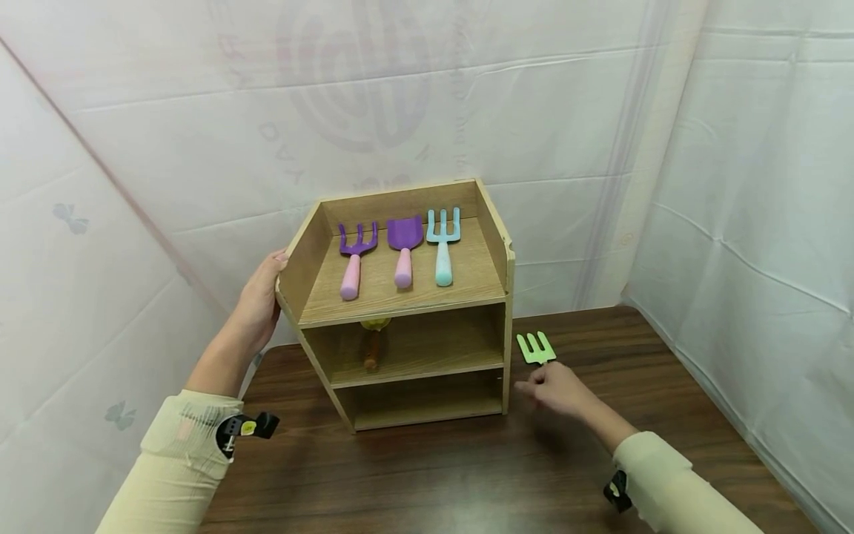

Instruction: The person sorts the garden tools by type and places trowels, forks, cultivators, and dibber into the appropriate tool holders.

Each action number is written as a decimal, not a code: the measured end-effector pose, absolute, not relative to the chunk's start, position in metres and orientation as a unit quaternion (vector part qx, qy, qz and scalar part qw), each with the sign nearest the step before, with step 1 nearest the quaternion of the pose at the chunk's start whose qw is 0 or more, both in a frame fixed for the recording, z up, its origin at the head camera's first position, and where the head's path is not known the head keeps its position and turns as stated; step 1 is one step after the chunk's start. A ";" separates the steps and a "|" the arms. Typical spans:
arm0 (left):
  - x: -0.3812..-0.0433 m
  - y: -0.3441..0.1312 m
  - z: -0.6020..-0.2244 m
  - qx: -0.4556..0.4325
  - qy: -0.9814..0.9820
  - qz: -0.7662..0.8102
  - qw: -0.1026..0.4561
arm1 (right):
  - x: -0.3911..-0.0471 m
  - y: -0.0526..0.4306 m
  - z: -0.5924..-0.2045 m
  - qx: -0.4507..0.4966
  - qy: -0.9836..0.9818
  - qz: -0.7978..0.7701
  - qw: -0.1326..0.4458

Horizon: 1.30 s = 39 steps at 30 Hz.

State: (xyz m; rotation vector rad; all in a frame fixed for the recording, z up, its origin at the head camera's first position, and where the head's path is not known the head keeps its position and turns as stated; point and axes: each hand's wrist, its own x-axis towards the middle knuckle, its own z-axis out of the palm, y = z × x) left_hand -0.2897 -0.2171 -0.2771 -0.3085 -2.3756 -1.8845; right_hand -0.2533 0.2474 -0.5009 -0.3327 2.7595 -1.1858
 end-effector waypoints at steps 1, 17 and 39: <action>-0.290 -0.217 -0.277 -0.100 -0.779 -0.617 0.047 | -0.255 0.254 -0.502 -0.095 0.910 -0.399 0.060; -0.290 -0.219 -0.279 -0.096 -0.785 -0.610 0.049 | -0.276 0.307 -0.529 0.051 0.909 -0.412 0.036; -0.291 -0.217 -0.279 -0.093 -0.776 -0.622 0.048 | -0.286 0.294 -0.543 0.071 0.921 -0.376 0.066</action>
